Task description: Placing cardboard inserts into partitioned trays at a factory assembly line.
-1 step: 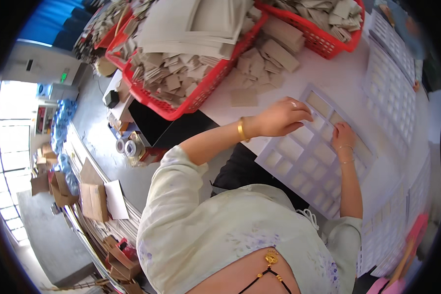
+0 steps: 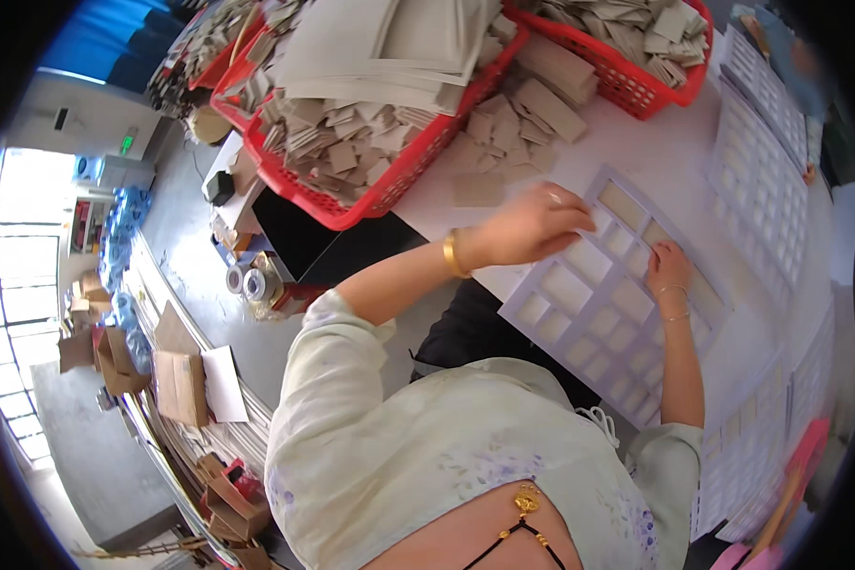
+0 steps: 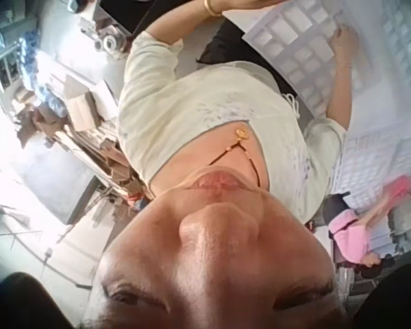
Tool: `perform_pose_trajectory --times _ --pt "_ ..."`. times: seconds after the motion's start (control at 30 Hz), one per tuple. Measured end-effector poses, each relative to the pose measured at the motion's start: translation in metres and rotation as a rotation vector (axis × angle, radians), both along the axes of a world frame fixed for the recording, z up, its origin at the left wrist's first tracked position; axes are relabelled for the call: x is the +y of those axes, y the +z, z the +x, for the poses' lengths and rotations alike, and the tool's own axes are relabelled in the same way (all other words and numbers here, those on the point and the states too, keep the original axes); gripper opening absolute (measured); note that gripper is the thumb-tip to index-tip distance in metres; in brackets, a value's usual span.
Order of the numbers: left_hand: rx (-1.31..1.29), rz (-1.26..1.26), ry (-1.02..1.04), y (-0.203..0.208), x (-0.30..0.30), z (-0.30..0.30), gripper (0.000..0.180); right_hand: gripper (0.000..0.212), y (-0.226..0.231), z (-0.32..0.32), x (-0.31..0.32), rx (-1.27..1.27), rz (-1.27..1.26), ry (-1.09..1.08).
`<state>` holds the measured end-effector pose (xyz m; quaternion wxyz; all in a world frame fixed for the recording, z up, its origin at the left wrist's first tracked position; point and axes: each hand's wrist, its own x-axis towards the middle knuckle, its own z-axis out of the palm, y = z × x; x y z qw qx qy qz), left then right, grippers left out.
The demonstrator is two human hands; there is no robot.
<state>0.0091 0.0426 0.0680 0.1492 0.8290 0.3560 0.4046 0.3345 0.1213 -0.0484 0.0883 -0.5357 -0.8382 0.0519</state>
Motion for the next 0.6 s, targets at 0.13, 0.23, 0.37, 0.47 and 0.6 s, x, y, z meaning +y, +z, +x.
perform_pose_trajectory --times 0.13,0.23,0.37,0.47,0.6 --pt "0.142 -0.066 0.587 0.045 -0.045 -0.113 0.011 0.017 0.005 0.013 0.020 0.012 -0.181 0.073" --pt "0.217 -0.160 0.944 0.034 -0.054 -0.209 0.013 0.023 0.034 -0.030 0.029 -0.095 0.000 0.140" --pt "0.707 -0.400 0.899 0.001 -0.065 -0.282 0.031 0.019 0.096 -0.173 0.012 0.341 0.101 0.576" --pt "0.927 -0.460 0.854 -0.020 -0.064 -0.290 0.044 0.014 0.138 -0.289 -0.024 0.574 0.156 0.952" --pt "0.935 -0.502 0.839 -0.023 -0.057 -0.287 0.042 0.022 0.140 -0.396 -0.052 0.211 -0.144 1.060"
